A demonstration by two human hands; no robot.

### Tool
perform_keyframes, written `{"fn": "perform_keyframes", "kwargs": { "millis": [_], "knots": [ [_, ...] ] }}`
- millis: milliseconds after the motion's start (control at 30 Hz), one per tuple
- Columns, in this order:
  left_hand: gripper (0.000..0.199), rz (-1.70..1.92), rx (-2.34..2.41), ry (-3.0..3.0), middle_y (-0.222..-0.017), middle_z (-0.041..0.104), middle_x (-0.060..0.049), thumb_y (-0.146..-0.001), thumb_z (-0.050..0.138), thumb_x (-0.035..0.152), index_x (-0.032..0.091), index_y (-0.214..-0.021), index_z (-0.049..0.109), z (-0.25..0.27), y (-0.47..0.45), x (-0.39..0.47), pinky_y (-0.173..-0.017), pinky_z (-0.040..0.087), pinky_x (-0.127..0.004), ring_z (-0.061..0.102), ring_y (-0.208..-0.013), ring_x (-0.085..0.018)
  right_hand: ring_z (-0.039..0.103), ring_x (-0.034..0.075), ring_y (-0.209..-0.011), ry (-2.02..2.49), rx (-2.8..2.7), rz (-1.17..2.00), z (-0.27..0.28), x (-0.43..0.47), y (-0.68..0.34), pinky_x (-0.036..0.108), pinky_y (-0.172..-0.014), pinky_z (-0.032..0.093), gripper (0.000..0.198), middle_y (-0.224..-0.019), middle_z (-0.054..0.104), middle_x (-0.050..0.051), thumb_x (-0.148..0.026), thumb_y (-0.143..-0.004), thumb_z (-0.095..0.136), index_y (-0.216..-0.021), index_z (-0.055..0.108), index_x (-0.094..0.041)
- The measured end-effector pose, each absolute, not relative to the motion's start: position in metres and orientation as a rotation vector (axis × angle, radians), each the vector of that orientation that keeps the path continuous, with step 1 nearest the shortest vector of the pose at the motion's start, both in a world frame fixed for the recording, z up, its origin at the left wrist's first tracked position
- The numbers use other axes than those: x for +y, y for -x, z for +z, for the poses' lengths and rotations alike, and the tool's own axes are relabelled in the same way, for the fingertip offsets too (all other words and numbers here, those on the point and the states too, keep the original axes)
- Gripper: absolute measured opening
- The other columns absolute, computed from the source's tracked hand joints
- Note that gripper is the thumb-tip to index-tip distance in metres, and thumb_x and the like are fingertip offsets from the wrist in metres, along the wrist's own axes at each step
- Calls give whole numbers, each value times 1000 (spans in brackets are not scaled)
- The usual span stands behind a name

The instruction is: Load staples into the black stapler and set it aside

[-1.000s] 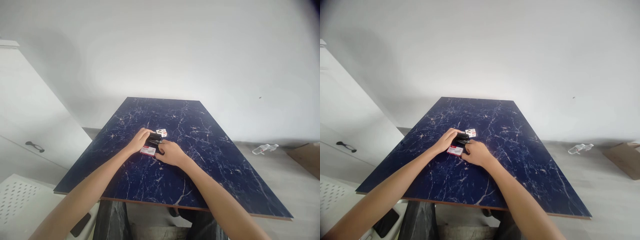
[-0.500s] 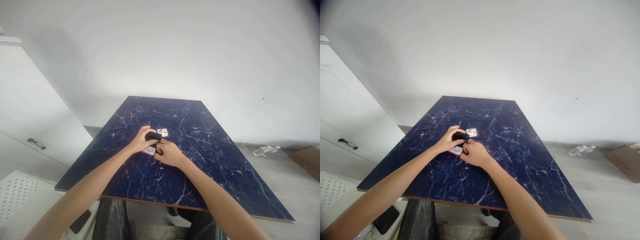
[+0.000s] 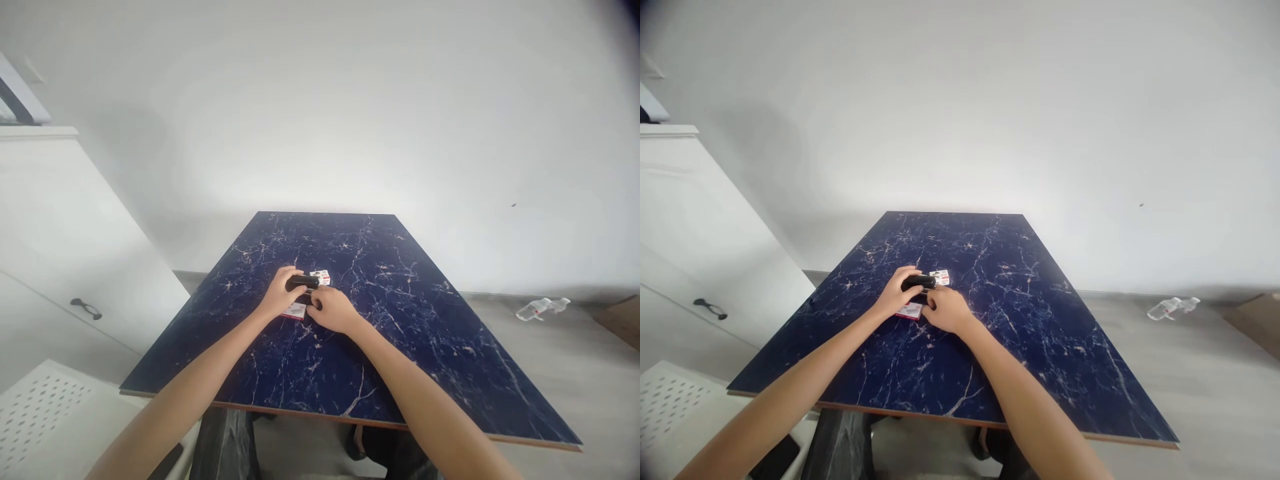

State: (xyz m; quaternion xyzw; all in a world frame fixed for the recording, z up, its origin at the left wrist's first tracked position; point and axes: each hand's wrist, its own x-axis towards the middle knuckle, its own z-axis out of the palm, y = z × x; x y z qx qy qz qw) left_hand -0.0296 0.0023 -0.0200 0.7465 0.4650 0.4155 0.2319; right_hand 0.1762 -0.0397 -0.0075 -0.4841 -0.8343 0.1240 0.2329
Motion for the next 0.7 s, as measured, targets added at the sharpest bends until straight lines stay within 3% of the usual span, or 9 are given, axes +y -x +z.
{"fn": "perform_keyframes", "kwargs": {
  "millis": [167,267,333,400,467,567,700],
  "knots": [
    [37,1213,1136,-1776,-129,64,-10,-100,44,40,21,-123,66,-19,32,5,-103,49,-43,64,-114,-25,42,13,-62,1517,-2066,262,-1,-26,-206,27,-59,26,19,-69,55,-1,-20,-76,59,-62,47,-20],
    [35,1225,1294,-1971,-130,65,-9,-102,43,39,22,-119,68,-19,32,10,-110,43,-44,59,-122,-25,45,14,-61,1548,-1861,222,5,-16,-225,28,-61,32,19,-64,52,-2,-21,-81,53,-63,48,-21],
    [35,1110,1430,-2159,-136,63,-9,-102,44,36,23,-123,68,-19,32,14,-116,35,-49,51,-133,-27,54,16,-70,1472,-1760,251,5,-11,-230,28,-69,40,12,-81,62,1,-27,-88,51,-80,59,-21],
    [37,917,1466,-2305,-142,60,-10,-101,46,35,22,-128,67,-19,32,16,-117,32,-54,47,-137,-30,61,19,-86,1397,-1747,352,1,-9,-229,31,-81,46,25,-110,65,7,-36,-94,50,-108,62,-20],
    [37,775,1402,-2400,-139,62,-11,-101,48,36,23,-128,68,-18,33,16,-115,35,-55,50,-133,-31,62,22,-103,1364,-1809,445,-7,-8,-224,36,-93,47,42,-129,61,11,-44,-97,48,-131,55,-20],
    [39,753,1317,-2410,-133,65,-11,-103,43,39,24,-128,68,-16,35,17,-112,41,-50,56,-127,-29,58,26,-116,1357,-1895,502,-16,-8,-216,41,-103,42,48,-129,64,12,-47,-100,46,-139,50,-20],
    [43,812,1262,-2387,-159,43,-7,-103,43,40,27,-140,60,-17,28,38,-123,27,-52,36,-148,-29,58,25,-119,1404,-1838,588,-17,-6,-213,41,-104,42,50,-127,66,12,-50,-102,41,-140,52,-20]
  ]
}}
